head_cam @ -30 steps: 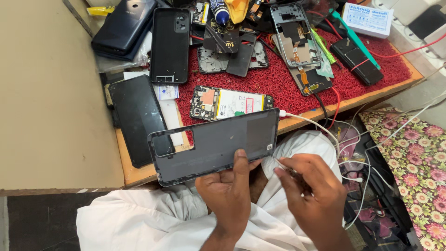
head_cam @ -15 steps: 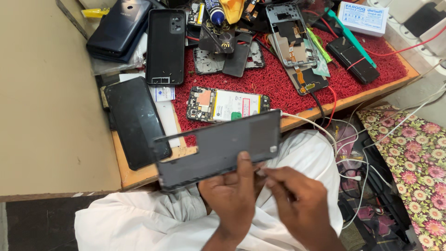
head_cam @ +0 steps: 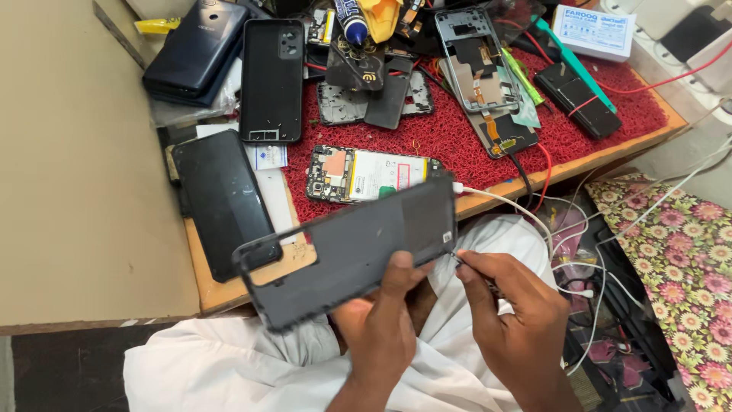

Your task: The person holds a disassembled smartphone and uses a small metal tool to scrape adhesive residue from the inside of a phone case. The person repeatedly wipes the tool on their clothing and continues scraping along the edges of the case.

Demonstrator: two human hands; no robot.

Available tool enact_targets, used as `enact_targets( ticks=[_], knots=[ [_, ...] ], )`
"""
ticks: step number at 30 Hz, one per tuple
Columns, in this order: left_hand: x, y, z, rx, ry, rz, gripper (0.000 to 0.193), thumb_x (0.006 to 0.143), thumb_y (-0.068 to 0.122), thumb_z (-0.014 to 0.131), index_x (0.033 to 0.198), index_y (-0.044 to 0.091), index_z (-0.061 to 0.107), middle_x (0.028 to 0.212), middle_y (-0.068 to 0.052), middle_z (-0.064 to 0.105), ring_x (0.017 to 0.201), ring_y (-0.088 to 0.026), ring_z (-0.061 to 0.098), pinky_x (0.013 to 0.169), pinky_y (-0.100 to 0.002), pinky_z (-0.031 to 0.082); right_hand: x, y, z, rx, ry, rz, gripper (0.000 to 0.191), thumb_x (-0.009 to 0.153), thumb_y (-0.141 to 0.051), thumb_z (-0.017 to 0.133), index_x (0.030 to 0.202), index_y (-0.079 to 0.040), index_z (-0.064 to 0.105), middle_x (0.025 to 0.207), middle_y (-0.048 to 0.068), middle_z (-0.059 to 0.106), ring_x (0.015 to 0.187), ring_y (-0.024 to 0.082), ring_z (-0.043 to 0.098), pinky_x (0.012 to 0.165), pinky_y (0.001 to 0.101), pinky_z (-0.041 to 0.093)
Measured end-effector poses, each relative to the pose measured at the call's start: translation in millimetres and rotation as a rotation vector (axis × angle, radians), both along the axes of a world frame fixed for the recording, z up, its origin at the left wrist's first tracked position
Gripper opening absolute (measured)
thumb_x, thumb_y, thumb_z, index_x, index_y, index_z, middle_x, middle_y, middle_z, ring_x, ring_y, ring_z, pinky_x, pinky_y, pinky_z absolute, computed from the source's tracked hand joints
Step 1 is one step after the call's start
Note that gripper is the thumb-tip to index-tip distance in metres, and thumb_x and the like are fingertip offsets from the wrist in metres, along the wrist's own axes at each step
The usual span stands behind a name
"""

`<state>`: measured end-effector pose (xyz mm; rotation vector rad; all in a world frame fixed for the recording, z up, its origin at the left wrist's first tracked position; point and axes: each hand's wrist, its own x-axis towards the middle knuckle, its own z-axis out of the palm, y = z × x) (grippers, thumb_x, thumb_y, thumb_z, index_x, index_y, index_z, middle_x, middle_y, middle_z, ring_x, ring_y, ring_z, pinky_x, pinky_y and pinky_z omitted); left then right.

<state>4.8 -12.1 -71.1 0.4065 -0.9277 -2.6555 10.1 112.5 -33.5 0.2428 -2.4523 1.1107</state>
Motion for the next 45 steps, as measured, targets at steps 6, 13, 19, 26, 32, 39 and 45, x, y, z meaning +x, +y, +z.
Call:
enact_targets(
  ticks=[6, 13, 19, 26, 32, 39, 45],
  knots=[
    [2, -7, -2, 0.226, -0.094, -0.299, 0.043, 0.101, 0.022, 0.059, 0.130, -0.011, 0.055, 0.119, -0.020, 0.069, 0.107, -0.033, 0.072, 0.100, -0.042, 0.054, -2, -1, 1, -0.098, -0.076, -0.049, 0.019, 0.089, -0.006, 0.075, 0.107, -0.003, 0.070, 0.085, 0.005, 0.075, 0.069, 0.008, 0.070, 0.058, 0.0242, 0.054],
    [10, -2, -6, 0.066, 0.012, -0.365, 0.049, 0.104, 0.030, 0.051, 0.132, -0.010, 0.054, 0.127, -0.022, 0.069, 0.121, -0.034, 0.070, 0.107, -0.037, 0.050, -2, -3, 6, -0.018, 0.047, -0.063, 0.015, 0.088, -0.002, 0.078, 0.102, -0.002, 0.072, 0.091, 0.009, 0.072, 0.067, 0.010, 0.064, 0.059, 0.0243, 0.050],
    [13, 6, -16, 0.135, 0.022, -0.203, 0.039, 0.102, 0.023, 0.054, 0.122, -0.010, 0.059, 0.115, -0.021, 0.072, 0.105, -0.029, 0.073, 0.101, -0.043, 0.054, 3, -10, 1, -0.011, 0.095, -0.072, 0.014, 0.088, -0.002, 0.077, 0.101, -0.001, 0.072, 0.098, 0.010, 0.075, 0.078, 0.012, 0.074, 0.065, 0.0244, 0.055],
    [17, 14, -46, 0.320, 0.088, -0.148, 0.025, 0.116, 0.012, 0.061, 0.121, -0.012, 0.057, 0.102, -0.018, 0.070, 0.092, -0.026, 0.068, 0.089, -0.044, 0.051, 13, -16, -7, -0.127, -0.080, 0.021, 0.010, 0.084, -0.002, 0.077, 0.094, -0.002, 0.073, 0.088, 0.008, 0.079, 0.065, 0.010, 0.076, 0.056, 0.0223, 0.055],
    [22, 3, -32, 0.122, -0.196, -0.347, 0.056, 0.103, 0.033, 0.047, 0.136, -0.013, 0.056, 0.125, -0.019, 0.076, 0.118, -0.023, 0.073, 0.093, -0.032, 0.053, 8, 1, -3, -0.139, -0.096, 0.075, 0.014, 0.089, 0.000, 0.071, 0.103, 0.000, 0.072, 0.083, 0.007, 0.079, 0.072, 0.010, 0.078, 0.064, 0.0237, 0.058],
    [17, 4, -6, -0.066, -0.052, -0.298, 0.061, 0.102, 0.036, 0.047, 0.144, -0.008, 0.043, 0.134, -0.025, 0.066, 0.126, -0.031, 0.067, 0.099, -0.038, 0.056, -3, -2, 1, -0.069, 0.099, 0.038, 0.016, 0.087, -0.002, 0.077, 0.102, -0.001, 0.069, 0.098, 0.010, 0.074, 0.077, 0.012, 0.072, 0.066, 0.0241, 0.057],
    [24, 5, -17, -0.054, -0.024, -0.274, 0.059, 0.103, 0.034, 0.051, 0.140, -0.012, 0.048, 0.133, -0.028, 0.067, 0.125, -0.032, 0.067, 0.104, -0.043, 0.056, -2, -13, 5, 0.005, 0.123, -0.054, 0.015, 0.083, -0.002, 0.082, 0.094, -0.001, 0.071, 0.093, 0.010, 0.074, 0.065, 0.010, 0.067, 0.053, 0.0225, 0.051]
  ],
)
